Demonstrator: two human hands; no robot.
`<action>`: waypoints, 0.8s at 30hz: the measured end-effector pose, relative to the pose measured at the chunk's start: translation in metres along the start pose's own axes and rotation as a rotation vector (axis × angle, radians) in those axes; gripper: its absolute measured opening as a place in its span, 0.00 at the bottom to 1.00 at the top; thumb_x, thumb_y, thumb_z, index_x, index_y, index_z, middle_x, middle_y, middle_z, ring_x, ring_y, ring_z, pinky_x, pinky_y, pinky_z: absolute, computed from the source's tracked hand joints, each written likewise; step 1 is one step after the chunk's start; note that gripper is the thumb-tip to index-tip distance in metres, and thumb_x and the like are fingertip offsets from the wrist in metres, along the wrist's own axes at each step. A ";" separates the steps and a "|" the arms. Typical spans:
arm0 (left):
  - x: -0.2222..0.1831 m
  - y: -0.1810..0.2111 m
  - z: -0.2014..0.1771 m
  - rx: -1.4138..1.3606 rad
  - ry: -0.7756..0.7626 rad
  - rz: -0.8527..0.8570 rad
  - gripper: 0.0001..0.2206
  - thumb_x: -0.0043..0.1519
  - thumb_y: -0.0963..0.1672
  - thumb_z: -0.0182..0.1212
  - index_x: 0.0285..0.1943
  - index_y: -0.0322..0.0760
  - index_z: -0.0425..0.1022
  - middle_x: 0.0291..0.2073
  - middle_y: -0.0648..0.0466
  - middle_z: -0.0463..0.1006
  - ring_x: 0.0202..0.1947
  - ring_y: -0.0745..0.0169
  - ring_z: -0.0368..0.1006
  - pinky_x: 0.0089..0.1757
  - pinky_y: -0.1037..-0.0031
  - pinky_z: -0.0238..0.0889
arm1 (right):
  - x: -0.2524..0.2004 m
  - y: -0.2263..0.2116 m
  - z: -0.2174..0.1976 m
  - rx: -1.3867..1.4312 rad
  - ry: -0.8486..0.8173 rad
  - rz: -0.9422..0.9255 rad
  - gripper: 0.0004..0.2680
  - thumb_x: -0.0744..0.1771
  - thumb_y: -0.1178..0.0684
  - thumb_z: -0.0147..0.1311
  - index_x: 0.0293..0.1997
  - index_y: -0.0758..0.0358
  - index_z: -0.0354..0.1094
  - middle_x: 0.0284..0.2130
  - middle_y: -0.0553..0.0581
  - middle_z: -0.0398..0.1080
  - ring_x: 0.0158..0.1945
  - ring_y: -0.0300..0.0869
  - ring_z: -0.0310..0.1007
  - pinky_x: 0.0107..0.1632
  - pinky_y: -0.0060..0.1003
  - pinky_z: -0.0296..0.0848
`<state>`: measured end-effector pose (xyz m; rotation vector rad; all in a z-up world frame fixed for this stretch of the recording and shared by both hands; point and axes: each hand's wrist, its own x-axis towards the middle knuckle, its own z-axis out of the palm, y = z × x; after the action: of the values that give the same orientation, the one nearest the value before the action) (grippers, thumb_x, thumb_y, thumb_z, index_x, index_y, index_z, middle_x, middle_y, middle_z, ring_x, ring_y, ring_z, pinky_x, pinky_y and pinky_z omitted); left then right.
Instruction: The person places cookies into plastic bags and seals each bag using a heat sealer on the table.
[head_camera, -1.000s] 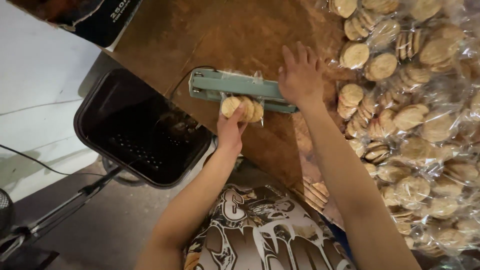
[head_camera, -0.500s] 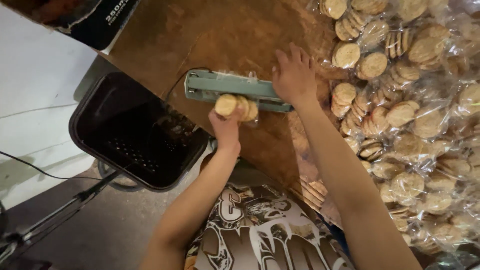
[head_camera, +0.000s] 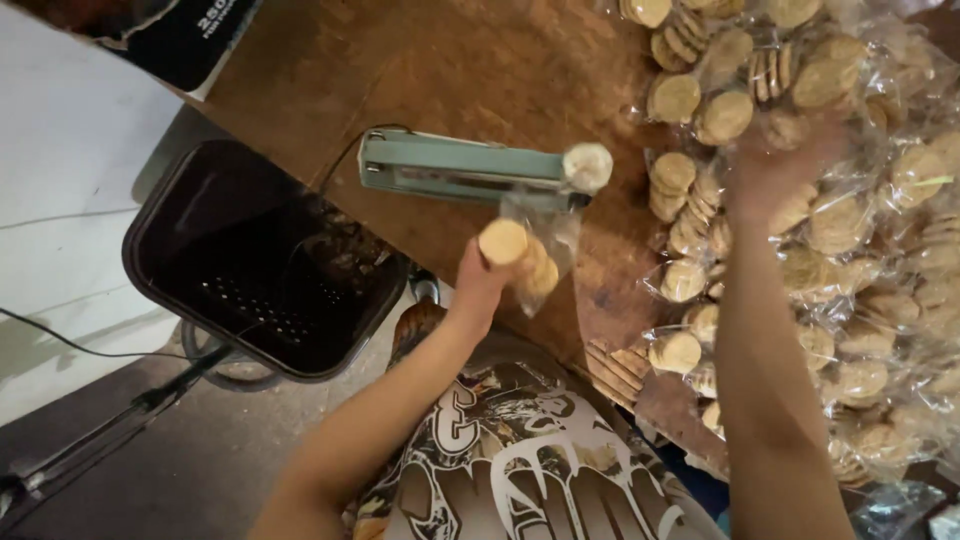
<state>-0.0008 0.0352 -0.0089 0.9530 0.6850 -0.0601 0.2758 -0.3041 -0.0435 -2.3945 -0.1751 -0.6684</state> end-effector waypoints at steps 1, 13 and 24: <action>-0.012 0.006 -0.003 -0.044 -0.053 0.005 0.28 0.53 0.37 0.72 0.62 0.33 0.65 0.53 0.52 0.74 0.54 0.63 0.72 0.54 0.71 0.67 | 0.022 0.034 -0.021 -0.355 0.202 -0.311 0.24 0.70 0.45 0.62 0.71 0.63 0.54 0.69 0.58 0.59 0.73 0.57 0.62 0.74 0.56 0.68; -0.026 0.003 -0.122 0.166 0.177 0.284 0.29 0.51 0.36 0.70 0.64 0.32 0.65 0.53 0.51 0.75 0.52 0.60 0.74 0.52 0.68 0.72 | 0.009 0.115 -0.135 -0.325 0.084 0.043 0.05 0.66 0.59 0.62 0.42 0.69 0.74 0.42 0.60 0.76 0.46 0.50 0.74 0.51 0.47 0.72; 0.007 -0.064 -0.263 -0.064 0.725 -0.323 0.32 0.61 0.46 0.68 0.72 0.42 0.54 0.48 0.50 0.77 0.36 0.59 0.76 0.35 0.72 0.67 | 0.002 0.090 -0.179 0.204 -0.029 0.126 0.04 0.72 0.62 0.57 0.49 0.73 0.66 0.45 0.60 0.74 0.46 0.42 0.72 0.54 0.37 0.74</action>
<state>-0.1520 0.1999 -0.1613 0.7858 1.4992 0.0260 0.2274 -0.4847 0.0277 -2.1992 -0.0986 -0.5314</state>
